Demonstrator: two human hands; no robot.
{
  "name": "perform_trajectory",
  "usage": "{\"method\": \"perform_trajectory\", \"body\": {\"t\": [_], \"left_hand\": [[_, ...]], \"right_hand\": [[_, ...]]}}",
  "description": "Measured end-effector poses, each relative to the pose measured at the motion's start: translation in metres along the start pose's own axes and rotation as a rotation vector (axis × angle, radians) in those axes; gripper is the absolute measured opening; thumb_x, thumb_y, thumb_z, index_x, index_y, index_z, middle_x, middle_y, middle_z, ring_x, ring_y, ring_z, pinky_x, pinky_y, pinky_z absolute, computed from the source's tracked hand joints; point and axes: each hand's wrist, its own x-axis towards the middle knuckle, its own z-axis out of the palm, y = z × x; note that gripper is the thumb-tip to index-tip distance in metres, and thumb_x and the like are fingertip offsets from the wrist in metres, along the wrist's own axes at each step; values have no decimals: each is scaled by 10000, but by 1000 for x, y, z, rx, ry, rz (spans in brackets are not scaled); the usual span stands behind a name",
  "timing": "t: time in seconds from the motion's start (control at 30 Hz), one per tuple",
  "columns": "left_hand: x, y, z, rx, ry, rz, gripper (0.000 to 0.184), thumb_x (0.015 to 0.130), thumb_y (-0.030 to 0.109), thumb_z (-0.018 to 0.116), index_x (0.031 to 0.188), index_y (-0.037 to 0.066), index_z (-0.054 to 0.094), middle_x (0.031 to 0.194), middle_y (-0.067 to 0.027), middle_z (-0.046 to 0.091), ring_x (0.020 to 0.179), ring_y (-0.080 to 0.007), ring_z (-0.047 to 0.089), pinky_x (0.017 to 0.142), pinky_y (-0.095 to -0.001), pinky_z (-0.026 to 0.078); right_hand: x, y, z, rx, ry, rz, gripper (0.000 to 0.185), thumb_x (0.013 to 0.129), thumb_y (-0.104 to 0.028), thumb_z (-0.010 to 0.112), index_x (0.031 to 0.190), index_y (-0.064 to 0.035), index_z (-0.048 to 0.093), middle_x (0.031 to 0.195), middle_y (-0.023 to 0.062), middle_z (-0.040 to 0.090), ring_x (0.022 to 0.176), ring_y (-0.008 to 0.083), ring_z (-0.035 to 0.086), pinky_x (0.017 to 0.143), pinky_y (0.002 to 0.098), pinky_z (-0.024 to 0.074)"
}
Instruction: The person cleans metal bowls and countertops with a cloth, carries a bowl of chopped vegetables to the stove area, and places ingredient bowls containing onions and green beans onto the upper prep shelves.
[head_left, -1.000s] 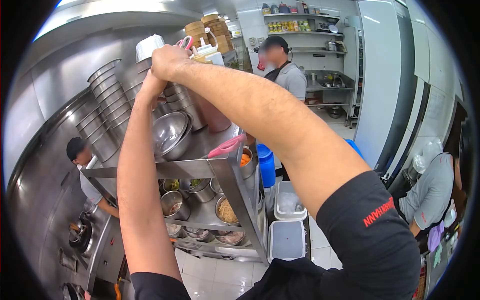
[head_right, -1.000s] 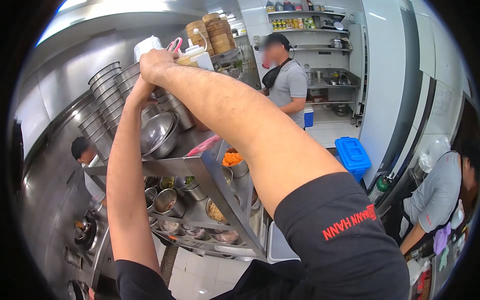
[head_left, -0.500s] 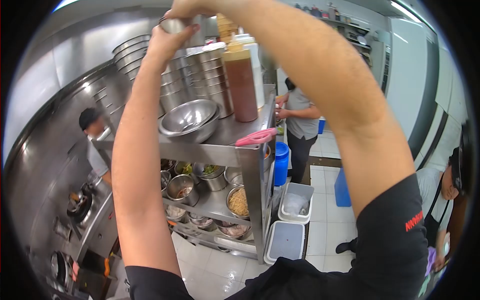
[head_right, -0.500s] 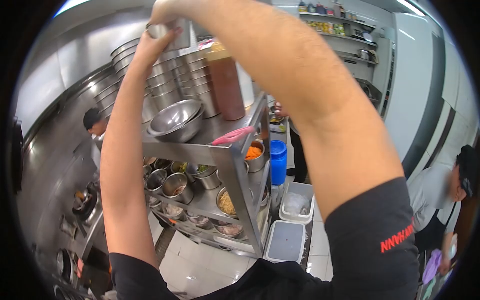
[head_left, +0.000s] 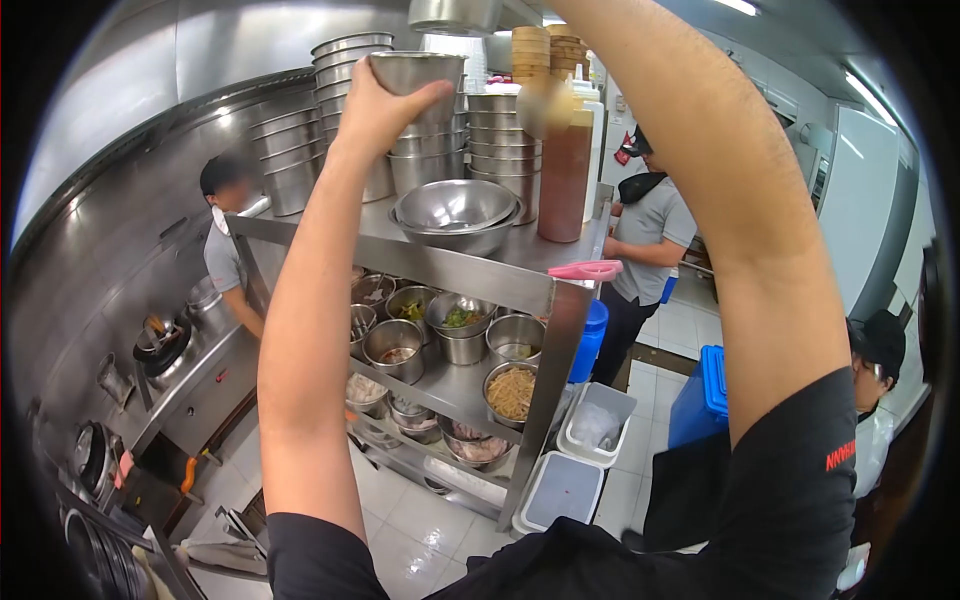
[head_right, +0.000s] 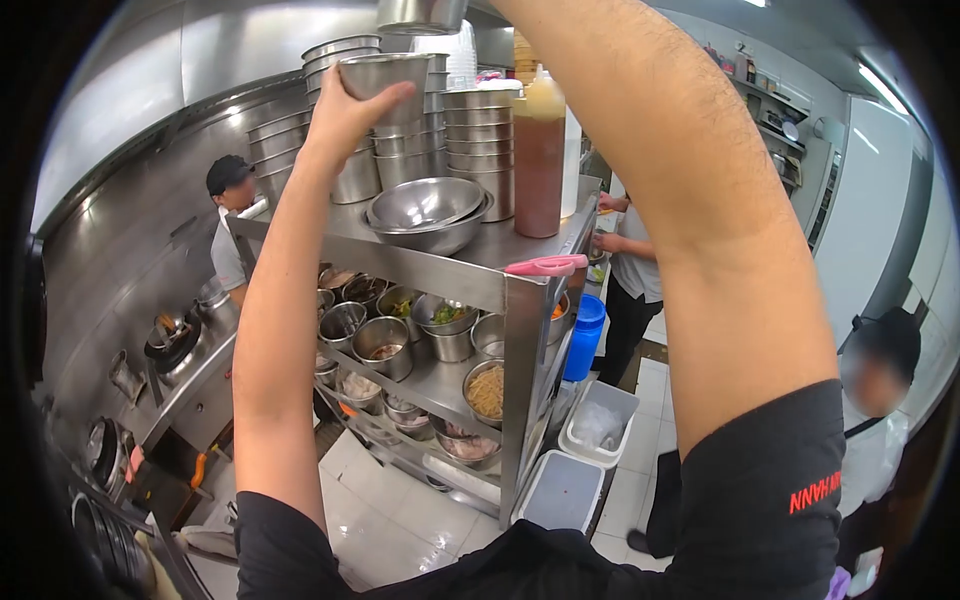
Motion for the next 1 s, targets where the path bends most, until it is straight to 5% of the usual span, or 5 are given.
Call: {"method": "perform_trajectory", "body": {"t": [0.27, 0.6, 0.63, 0.83, 1.0], "left_hand": [[-117, -22, -60, 30, 194, 389, 1146, 654, 349, 970, 1520, 7, 303, 1387, -211, 553, 1271, -323, 590, 1056, -426, 499], [-250, -18, -100, -54, 207, 490, 1309, 563, 233, 1018, 1565, 5, 208, 1482, -233, 449, 1335, -346, 533, 1119, -461, 446], [-260, -15, -101, -21, 232, 506, 1320, 558, 240, 1021, 1567, 8, 203, 1493, -240, 439, 1345, -354, 522, 1126, -468, 437], [-310, -1, -106, 81, 326, 486, 1237, 569, 296, 1016, 1528, -11, 296, 1497, -256, 447, 1352, -382, 504, 1152, -478, 393], [-349, 31, -106, 48, 321, 376, 1174, 563, 309, 1011, 1494, -25, 379, 1489, -241, 469, 1357, -378, 504, 1165, -478, 382]], "right_hand": [[-23, 8, 41, -22, 105, 36, 369, 829, -399, 733, 940, -52, 793, 940, 185, 769, 889, 343, 739, 841, 433, 581], [-59, 10, 70, -75, -175, 50, 343, 903, -353, 744, 1037, -38, 724, 924, 112, 737, 876, 222, 697, 799, 355, 531], [-75, 4, 73, 54, -11, 76, 287, 874, -313, 719, 921, -37, 778, 874, 181, 757, 851, 346, 727, 798, 441, 567], [-97, -8, 61, -64, 47, -80, 264, 872, -265, 652, 940, -36, 764, 1087, 186, 716, 992, 376, 689, 885, 474, 538], [-155, -64, -7, 125, 107, -50, 287, 915, -260, 681, 1019, -2, 749, 1020, 206, 749, 970, 345, 723, 856, 440, 562]]}}
